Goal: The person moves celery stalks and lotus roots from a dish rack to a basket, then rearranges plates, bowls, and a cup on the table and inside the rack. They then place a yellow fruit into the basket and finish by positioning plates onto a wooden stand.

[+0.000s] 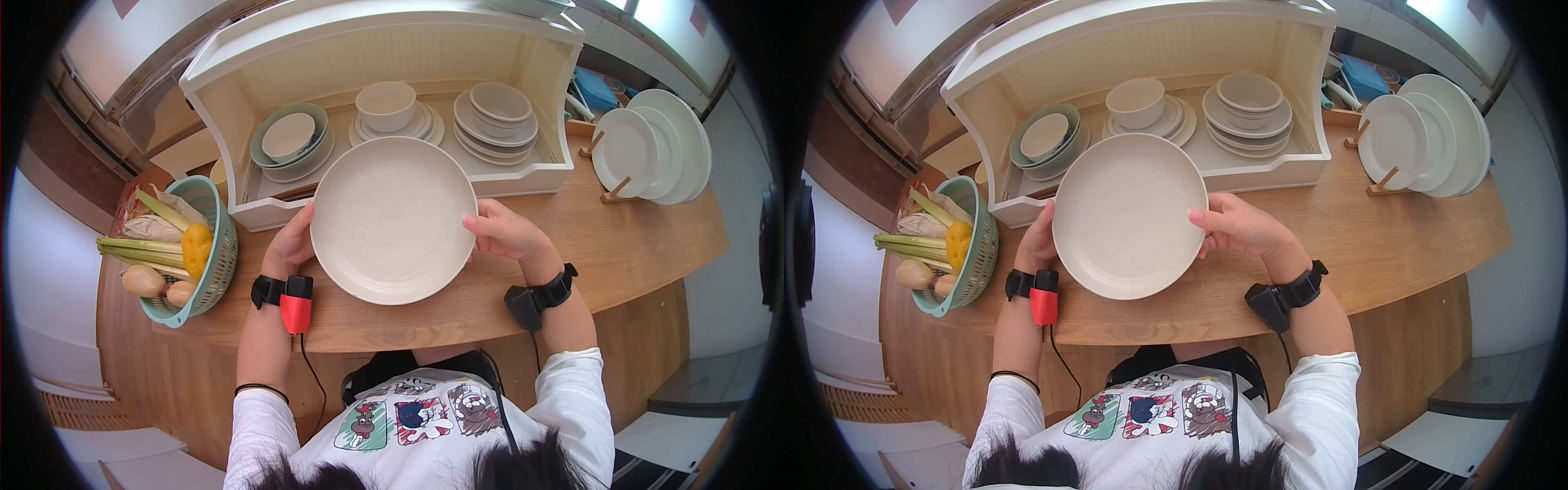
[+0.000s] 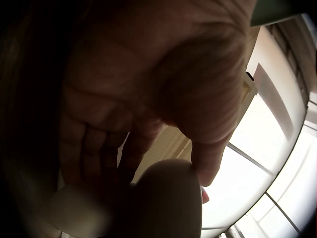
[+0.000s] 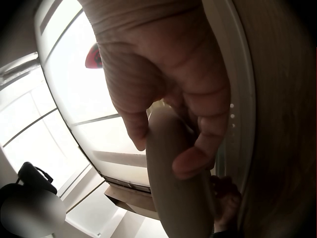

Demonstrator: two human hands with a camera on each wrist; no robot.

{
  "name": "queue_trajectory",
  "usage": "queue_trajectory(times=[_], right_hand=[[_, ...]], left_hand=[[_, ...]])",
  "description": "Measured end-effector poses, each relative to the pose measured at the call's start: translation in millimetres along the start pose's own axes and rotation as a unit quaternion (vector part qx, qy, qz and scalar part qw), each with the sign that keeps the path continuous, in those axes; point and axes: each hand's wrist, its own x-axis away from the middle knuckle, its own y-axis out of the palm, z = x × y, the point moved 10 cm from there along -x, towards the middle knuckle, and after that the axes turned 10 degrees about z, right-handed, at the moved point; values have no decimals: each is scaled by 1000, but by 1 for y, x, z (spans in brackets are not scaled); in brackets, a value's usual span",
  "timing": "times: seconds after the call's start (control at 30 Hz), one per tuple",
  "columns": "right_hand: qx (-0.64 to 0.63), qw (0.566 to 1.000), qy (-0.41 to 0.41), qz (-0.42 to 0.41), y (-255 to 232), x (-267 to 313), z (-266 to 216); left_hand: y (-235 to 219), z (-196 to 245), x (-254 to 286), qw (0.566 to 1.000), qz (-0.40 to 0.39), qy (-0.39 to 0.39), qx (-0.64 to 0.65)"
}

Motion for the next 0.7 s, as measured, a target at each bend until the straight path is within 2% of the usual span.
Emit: queue_trajectory(times=[0.53,0.7], right_hand=[[-12,999,-20,25,-5,-3,-4],[-10,999,-24,30,-7,-4,-4]], left_hand=[[-2,1,-2,1000,-2,17,-5],[-2,-1,-3,1000,-6,0,11]])
